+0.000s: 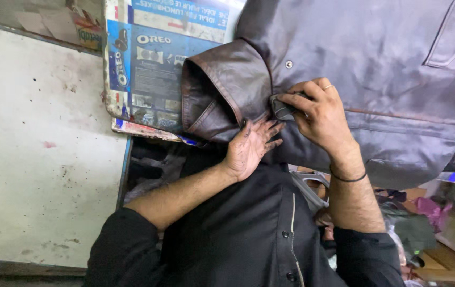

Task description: The person uses a small abrasive block to rub the surface of a brown leather jacket laid on a workbench. They systematically treat the front panels, sleeves, pockets, and zipper areas, repositioning the jacket to access different sections.

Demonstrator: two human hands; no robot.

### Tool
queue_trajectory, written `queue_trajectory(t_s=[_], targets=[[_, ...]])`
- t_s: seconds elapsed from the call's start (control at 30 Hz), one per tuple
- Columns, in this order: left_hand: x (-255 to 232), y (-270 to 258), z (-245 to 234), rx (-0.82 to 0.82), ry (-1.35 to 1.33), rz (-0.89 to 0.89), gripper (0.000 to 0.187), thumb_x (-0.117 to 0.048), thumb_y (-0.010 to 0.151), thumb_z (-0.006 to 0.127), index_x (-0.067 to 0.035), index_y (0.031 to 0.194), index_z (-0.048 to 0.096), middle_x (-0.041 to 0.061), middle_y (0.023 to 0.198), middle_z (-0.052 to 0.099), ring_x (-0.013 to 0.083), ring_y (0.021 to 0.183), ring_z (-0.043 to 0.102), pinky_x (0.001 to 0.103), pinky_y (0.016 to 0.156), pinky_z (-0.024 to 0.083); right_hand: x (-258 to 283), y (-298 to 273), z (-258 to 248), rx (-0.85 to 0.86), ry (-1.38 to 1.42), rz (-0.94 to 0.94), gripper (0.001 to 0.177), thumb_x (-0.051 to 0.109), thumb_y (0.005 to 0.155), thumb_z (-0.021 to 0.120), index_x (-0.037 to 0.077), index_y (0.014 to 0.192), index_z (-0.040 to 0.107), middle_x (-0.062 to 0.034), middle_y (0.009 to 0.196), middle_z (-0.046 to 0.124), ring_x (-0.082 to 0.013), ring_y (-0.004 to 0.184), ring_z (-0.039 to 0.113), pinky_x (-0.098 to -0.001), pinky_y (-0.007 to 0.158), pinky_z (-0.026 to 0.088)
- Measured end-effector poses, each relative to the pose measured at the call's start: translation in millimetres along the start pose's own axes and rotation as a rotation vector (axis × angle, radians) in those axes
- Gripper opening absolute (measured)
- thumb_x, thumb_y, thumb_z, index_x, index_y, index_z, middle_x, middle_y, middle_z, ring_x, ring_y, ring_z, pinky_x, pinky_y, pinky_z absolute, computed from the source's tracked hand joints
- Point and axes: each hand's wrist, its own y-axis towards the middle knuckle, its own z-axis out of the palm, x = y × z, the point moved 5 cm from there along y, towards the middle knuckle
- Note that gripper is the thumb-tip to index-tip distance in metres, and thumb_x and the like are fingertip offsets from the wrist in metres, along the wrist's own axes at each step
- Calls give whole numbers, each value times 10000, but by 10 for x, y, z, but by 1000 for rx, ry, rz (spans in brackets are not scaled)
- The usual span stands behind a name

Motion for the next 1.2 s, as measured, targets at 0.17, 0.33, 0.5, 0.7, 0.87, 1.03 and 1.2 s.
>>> queue_trajectory(t_s=[0.17,0.33,0.5,0.7,0.87,1.03,1.2], targets=[[5,-6,-78,-9,10,-9,862,-656,999,464,-69,1608,299,72,1657,357,226,1542,324,400,1235,290,296,-172,-47,147,-8,-31,468,35,646,737,149,1099,770,-46,1097,663,-290,1032,559,-414,908,480],[37,29,-106,29,12,-41,843,-627,1034,447,-49,1622,268,126,1650,351,278,1560,304,437,1231,260,276,-259,-167,5,-69,73,393,30,763,766,157,1135,760,-9,1119,659,-263,1062,563,-417,903,456],[78,7,-141,-3,45,-60,874,-612,1048,444,-26,1655,216,165,1696,273,261,1558,267,428,1228,237,231,-307,5,-23,-57,87,446,-23,733,733,132,1151,758,-39,1137,674,-287,1034,565,-418,909,461],[67,53,-127,-1,117,-113,859,-588,1009,470,-88,1641,171,168,1704,231,276,1565,278,443,1219,262,37,-1099,38,-249,151,371,376,-69,757,681,52,1112,691,-93,1132,673,-313,1089,633,-421,976,484],[110,202,-71,7,77,-197,876,-619,1004,472,-43,1625,244,150,1703,260,268,1554,300,439,1189,281,-150,-1401,73,-485,194,472,367,-121,813,668,24,1150,661,-123,1193,664,-317,1153,634,-424,1023,508],[173,254,-45,80,70,-174,947,-715,1023,449,-2,1628,296,180,1653,337,268,1497,372,443,1197,313,33,-982,285,-559,70,368,475,-129,727,605,63,1149,710,-101,1178,679,-321,1148,598,-445,1022,504],[179,244,-88,73,75,-120,1027,-781,972,416,-20,1642,258,158,1651,325,259,1477,381,450,1217,304,105,-824,386,-352,-131,278,363,-13,734,691,123,1066,746,-23,1137,702,-292,1068,611,-451,964,439]])
